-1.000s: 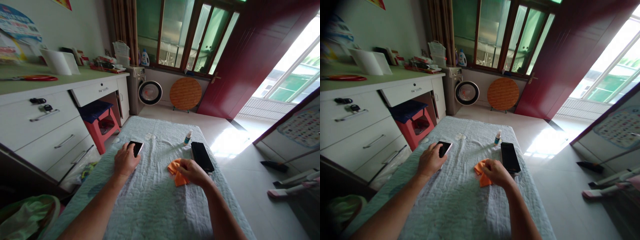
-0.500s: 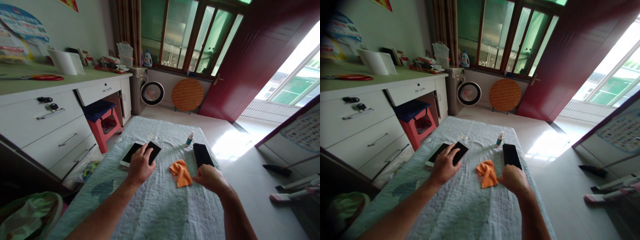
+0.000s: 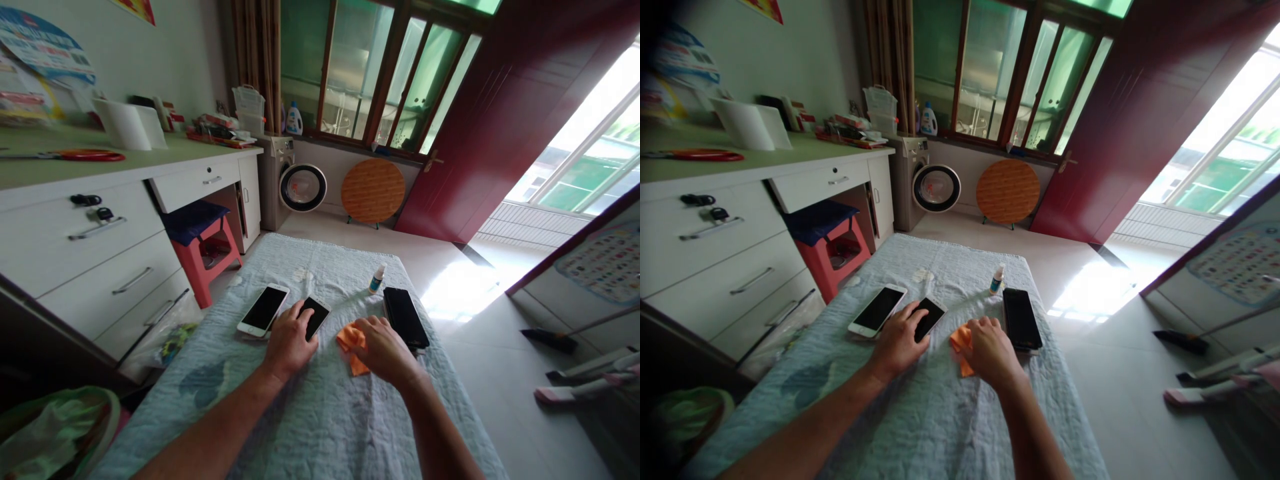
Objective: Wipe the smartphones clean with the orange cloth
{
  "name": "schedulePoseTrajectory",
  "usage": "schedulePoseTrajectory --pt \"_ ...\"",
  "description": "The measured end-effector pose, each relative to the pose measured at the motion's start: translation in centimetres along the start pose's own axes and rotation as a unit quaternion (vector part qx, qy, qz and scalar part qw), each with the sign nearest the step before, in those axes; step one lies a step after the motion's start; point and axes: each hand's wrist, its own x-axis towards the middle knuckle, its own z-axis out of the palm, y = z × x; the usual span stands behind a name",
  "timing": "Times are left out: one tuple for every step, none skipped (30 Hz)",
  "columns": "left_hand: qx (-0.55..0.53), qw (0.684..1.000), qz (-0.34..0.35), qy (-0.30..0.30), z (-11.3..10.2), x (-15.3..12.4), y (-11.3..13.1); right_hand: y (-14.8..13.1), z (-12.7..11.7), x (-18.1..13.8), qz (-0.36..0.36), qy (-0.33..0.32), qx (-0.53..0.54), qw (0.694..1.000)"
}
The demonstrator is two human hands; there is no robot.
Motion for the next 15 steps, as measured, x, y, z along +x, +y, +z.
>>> schedulePoseTrajectory --pt "0.002 1.000 0.001 -0.004 0.0 0.0 0.1 -0.5 0.6 0.3 0.022 0.009 -0.014 1.000" --pt "0.004 1.000 0.005 -0.007 0.0 0.0 0.1 -0.8 1.2 0.6 0.045 0.024 -0.025 0.998" --pt "0.008 1.000 0.008 -0.010 0.0 0.0 0.1 -1.0 1.8 0.8 0.067 0.032 -0.033 0.997" --pt "0.012 1.000 0.011 -0.012 0.0 -0.1 0.1 -1.0 2.3 1.0 0.077 0.035 -0.035 0.996" --pt "0.018 1.000 0.012 -0.015 0.0 -0.1 0.1 -0.9 2.8 1.1 0.082 0.035 -0.034 0.995" --pt "0.024 0.999 0.011 -0.019 0.0 -0.1 0.1 -0.7 3.2 1.2 0.083 0.035 -0.029 0.996" --pt "0.029 0.999 0.009 -0.023 -0.1 -0.2 0.1 -0.5 3.6 1.3 0.080 0.036 -0.022 0.996" --pt "0.034 0.999 0.007 -0.026 -0.1 -0.2 0.1 -0.3 3.8 1.4 0.077 0.039 -0.012 0.996" --pt "0.039 0.999 0.003 -0.028 -0.2 -0.3 0.0 -0.2 4.0 1.5 0.076 0.047 0.002 0.996" --pt "0.044 0.999 -0.001 -0.030 -0.3 -0.3 0.0 0.0 4.1 1.5 0.077 0.060 0.019 0.995" --pt "0.049 0.998 -0.006 -0.031 -0.5 -0.4 0.1 0.1 4.1 1.6 0.079 0.077 0.039 0.993" --pt "0.057 0.998 -0.011 -0.032 -0.7 -0.4 0.1 0.2 4.2 1.8 0.081 0.096 0.061 0.990" --pt "0.065 0.997 -0.016 -0.033 -0.9 -0.5 0.1 0.3 4.2 1.9 0.081 0.117 0.083 0.986" --pt "0.075 0.996 -0.021 -0.036 -1.1 -0.5 0.1 0.4 4.3 2.0 0.079 0.137 0.105 0.982" --pt "0.083 0.995 -0.023 -0.042 -1.4 -0.5 0.2 0.5 4.4 2.0 0.076 0.153 0.125 0.977"
